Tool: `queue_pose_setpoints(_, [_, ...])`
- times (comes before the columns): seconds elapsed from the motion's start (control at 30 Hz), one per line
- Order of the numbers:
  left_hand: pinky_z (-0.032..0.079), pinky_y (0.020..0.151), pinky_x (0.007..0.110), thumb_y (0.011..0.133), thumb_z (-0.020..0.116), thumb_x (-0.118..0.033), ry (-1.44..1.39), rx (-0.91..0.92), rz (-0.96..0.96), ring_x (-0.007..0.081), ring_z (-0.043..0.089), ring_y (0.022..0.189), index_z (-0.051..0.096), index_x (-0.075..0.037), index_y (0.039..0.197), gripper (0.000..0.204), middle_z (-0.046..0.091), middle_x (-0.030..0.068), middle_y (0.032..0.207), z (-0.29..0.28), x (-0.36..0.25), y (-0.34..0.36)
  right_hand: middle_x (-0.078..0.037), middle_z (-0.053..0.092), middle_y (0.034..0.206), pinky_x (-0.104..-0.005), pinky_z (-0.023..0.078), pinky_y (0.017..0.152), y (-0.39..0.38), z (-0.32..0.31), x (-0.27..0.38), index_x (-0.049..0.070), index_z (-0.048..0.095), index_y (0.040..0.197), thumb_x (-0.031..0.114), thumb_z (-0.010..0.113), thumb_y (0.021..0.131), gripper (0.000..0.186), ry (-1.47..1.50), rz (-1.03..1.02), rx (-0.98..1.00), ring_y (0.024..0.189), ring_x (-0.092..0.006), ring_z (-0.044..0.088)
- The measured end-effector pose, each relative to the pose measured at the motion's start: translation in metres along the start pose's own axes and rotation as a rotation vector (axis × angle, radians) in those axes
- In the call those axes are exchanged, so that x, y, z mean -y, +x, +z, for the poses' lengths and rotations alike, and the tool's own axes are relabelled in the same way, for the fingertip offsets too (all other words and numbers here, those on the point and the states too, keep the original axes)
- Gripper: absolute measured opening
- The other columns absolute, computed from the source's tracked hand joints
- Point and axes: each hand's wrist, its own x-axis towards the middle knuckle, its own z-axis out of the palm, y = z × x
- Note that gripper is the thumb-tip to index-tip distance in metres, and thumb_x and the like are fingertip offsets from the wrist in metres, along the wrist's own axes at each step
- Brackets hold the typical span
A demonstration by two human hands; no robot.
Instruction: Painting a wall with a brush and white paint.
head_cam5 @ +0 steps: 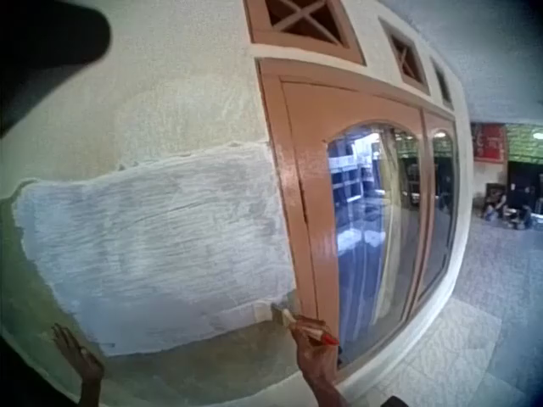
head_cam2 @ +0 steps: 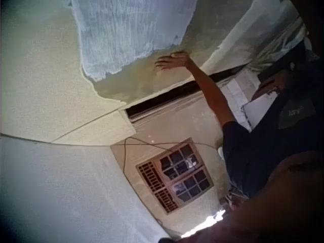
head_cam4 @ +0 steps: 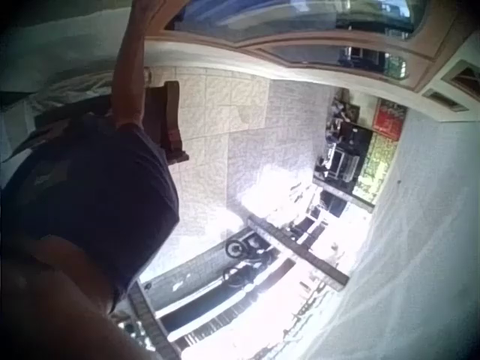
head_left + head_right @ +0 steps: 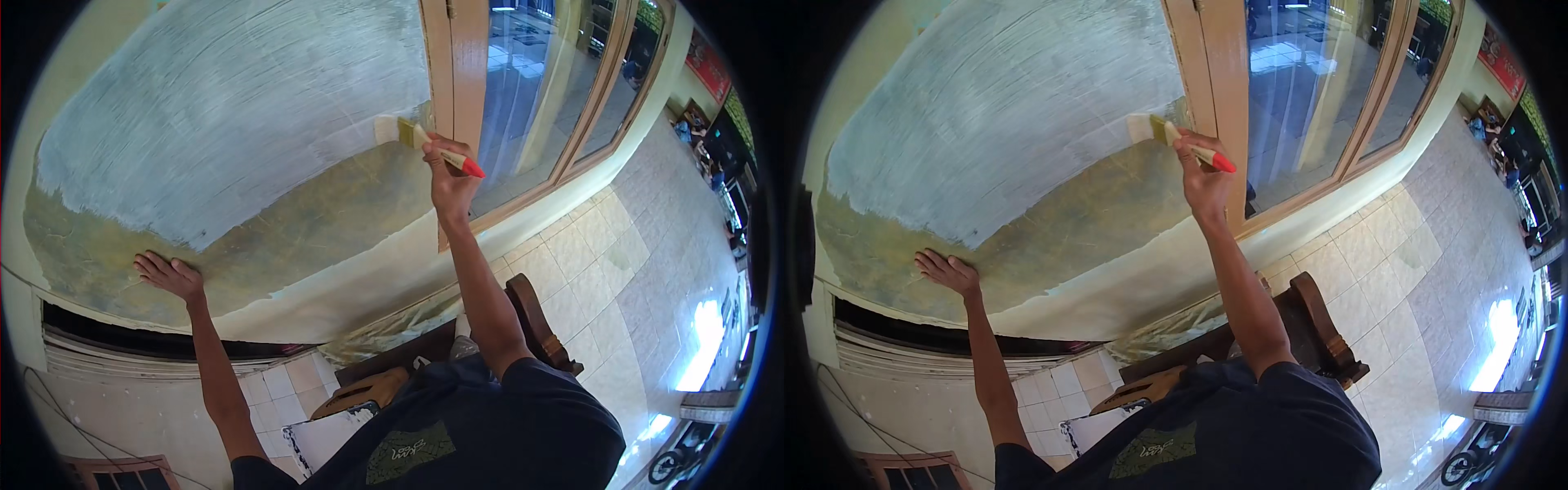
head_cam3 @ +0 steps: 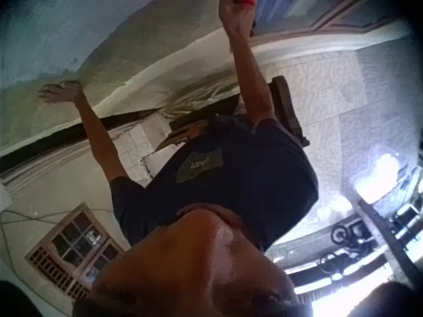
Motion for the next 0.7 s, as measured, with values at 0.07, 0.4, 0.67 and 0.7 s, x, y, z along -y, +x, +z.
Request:
queue_pose_setpoints(0.07, [0.006, 0.117, 0.053, 0.105, 0.025, -0.039, 0.03, 0.012, -0.003, 0.0376, 0.014, 0.148, 0.026, -0.004, 0.153, 0.059, 0.019, 0.0179, 0.16, -0.001, -0.004, -0.002, -0.018, 0.068, 0.109, -0.0284, 0.056, 0.075, 0.007, -0.012, 0.002, 0.001, 0.062, 0.099, 0.006, 0.072, 0.088, 0.015, 0.015, 0.026, -0.063, 0.092, -0.0171, 0.066])
queue_pose_setpoints(0.4, [0.006, 0.117, 0.053, 0.105, 0.021, -0.04, 0.041, 0.035, -0.014, 0.0372, 0.011, 0.149, 0.025, -0.004, 0.153, 0.06, 0.017, 0.0185, 0.16, 0.001, -0.019, -0.011, -0.017, 0.069, 0.108, -0.0276, 0.056, 0.072, 0.03, -0.046, -0.007, 0.0, 0.063, 0.098, 0.005, 0.072, 0.088, 0.015, 0.051, -0.015, -0.086, 0.081, -0.0146, 0.065])
queue_pose_setpoints(0.67, [0.007, 0.117, 0.054, 0.105, 0.021, -0.041, 0.049, 0.023, -0.005, 0.0387, 0.013, 0.148, 0.025, -0.004, 0.153, 0.06, 0.018, 0.0191, 0.16, -0.002, -0.011, -0.005, -0.017, 0.069, 0.107, -0.0269, 0.055, 0.075, 0.036, -0.05, -0.002, -0.002, 0.063, 0.099, 0.003, 0.072, 0.087, 0.016, 0.047, 0.022, -0.077, 0.083, -0.0141, 0.065])
queue_pose_setpoints(0.7, [0.007, 0.117, 0.054, 0.105, 0.021, -0.041, 0.048, 0.022, -0.005, 0.0387, 0.013, 0.148, 0.025, -0.004, 0.153, 0.06, 0.018, 0.0191, 0.16, -0.002, -0.011, -0.004, -0.017, 0.069, 0.107, -0.0269, 0.055, 0.075, 0.036, -0.049, -0.002, -0.002, 0.063, 0.099, 0.003, 0.072, 0.087, 0.016, 0.048, 0.022, -0.077, 0.083, -0.0141, 0.065])
